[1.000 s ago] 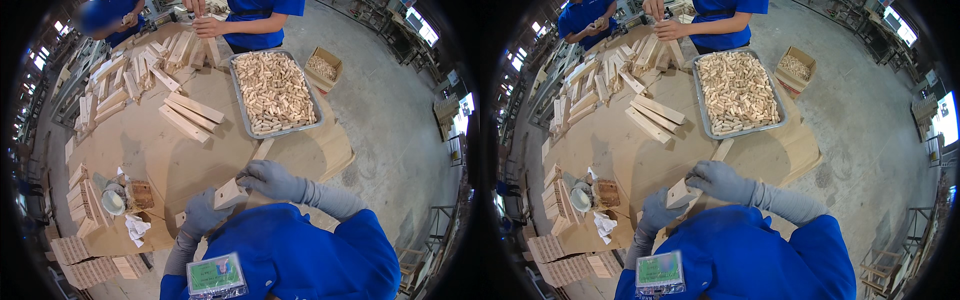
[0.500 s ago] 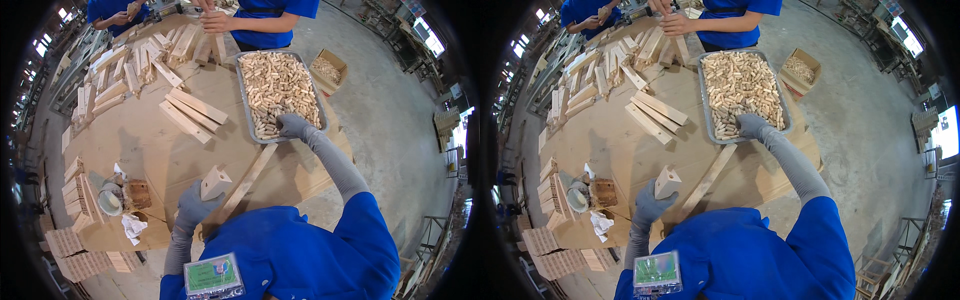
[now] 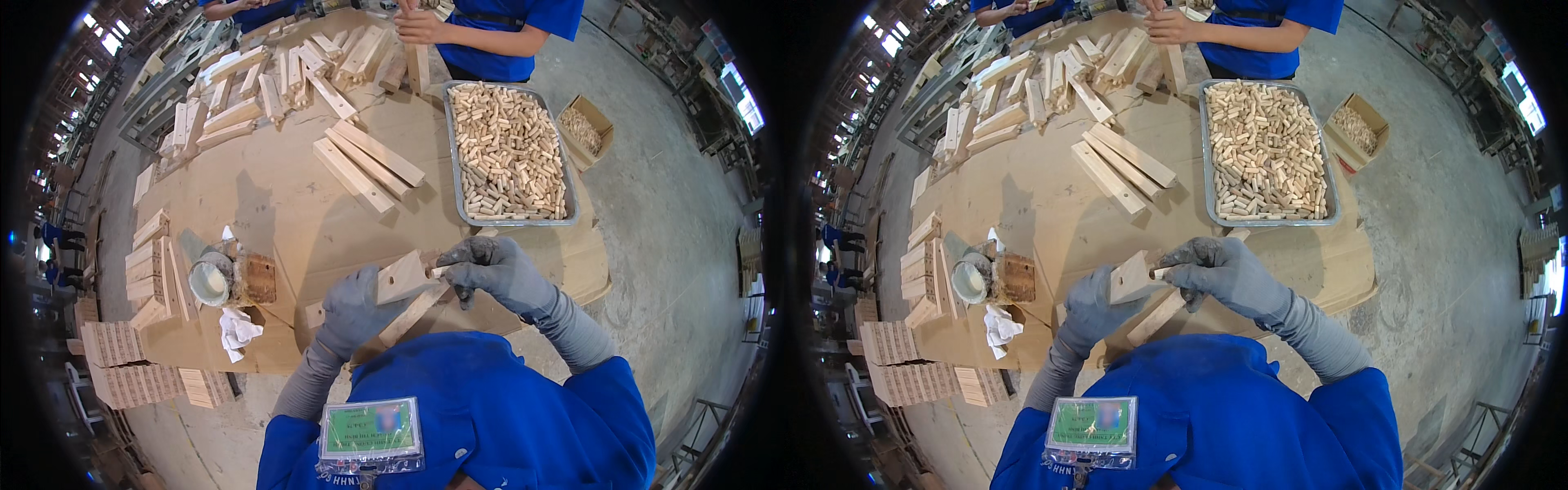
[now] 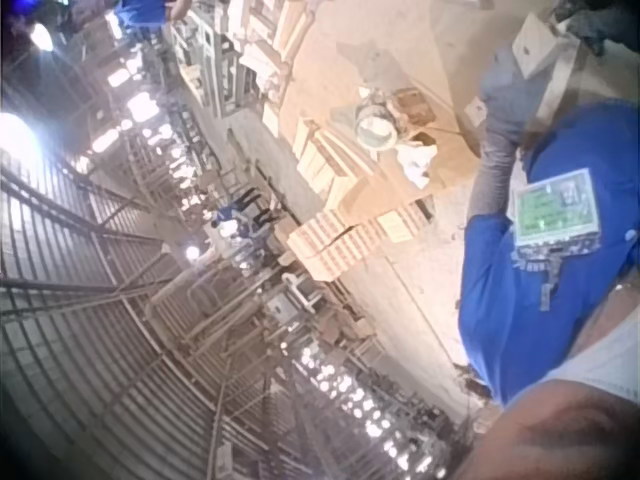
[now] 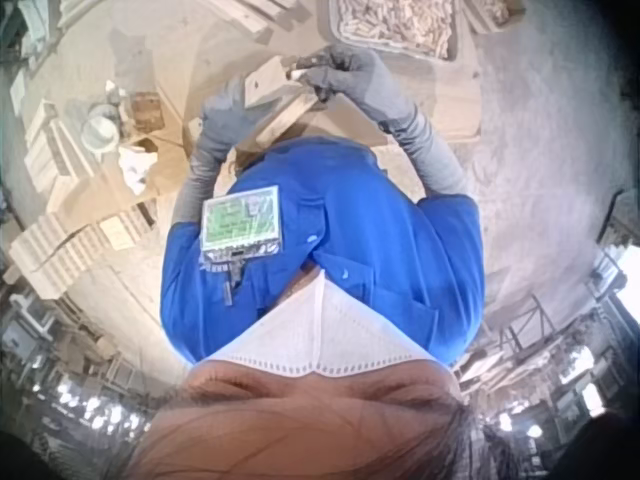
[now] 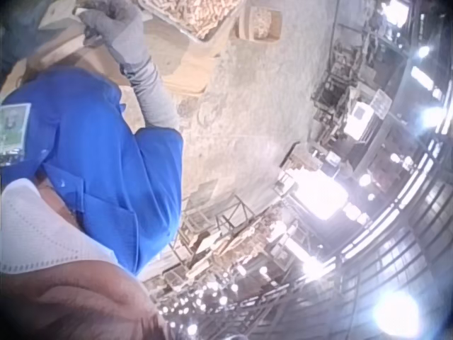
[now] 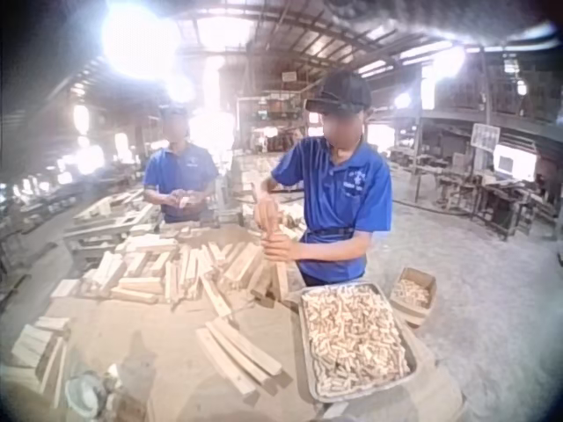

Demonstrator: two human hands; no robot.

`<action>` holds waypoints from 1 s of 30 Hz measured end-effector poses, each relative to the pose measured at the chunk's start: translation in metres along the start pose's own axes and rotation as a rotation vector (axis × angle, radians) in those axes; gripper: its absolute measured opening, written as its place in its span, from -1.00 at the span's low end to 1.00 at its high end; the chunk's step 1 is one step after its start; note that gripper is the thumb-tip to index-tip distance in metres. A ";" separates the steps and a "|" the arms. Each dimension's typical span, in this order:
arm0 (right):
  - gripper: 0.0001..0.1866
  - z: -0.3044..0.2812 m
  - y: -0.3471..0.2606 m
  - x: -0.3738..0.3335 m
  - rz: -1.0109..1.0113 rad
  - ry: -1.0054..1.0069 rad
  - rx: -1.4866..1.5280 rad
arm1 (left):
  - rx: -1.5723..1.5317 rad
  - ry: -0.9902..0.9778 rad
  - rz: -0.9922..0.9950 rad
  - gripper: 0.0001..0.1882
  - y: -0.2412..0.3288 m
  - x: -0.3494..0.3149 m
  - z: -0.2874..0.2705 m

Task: The person inserts cylindrical wooden dowels into pre-drilled holes on small wooden planks using a wooden mallet to tap them in. They repeatedly pick up planks, insert dowels, and tap them into place while working at a table with other workers nearby.

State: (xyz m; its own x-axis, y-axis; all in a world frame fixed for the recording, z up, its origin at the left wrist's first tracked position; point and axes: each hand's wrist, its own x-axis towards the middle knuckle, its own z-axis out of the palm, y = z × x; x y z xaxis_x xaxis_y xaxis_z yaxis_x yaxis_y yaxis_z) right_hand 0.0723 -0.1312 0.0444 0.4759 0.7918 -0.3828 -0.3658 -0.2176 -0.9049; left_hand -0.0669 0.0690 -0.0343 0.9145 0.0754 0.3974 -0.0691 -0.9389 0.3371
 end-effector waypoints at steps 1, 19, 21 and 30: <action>-0.69 0.000 0.002 -0.002 -0.001 0.004 0.005 | 0.051 0.025 0.023 -0.48 0.003 0.001 -0.004; -0.82 0.014 0.037 -0.012 -0.063 0.256 0.114 | 0.222 -0.359 0.035 -0.49 0.010 0.020 -0.037; -0.82 0.016 0.040 -0.012 -0.079 0.296 0.159 | 0.226 -0.311 0.046 -0.49 0.012 0.019 -0.034; -0.80 0.010 0.061 -0.001 -0.036 0.358 0.208 | 0.256 -0.217 0.041 -0.48 0.009 0.014 -0.007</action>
State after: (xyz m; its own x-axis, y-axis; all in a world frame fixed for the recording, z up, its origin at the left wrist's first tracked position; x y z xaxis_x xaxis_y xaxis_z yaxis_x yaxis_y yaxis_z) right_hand 0.0412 -0.1399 -0.0088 0.7263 0.5401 -0.4251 -0.4801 -0.0439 -0.8761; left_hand -0.0577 0.0635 -0.0198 0.9785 -0.0121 0.2058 -0.0309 -0.9956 0.0883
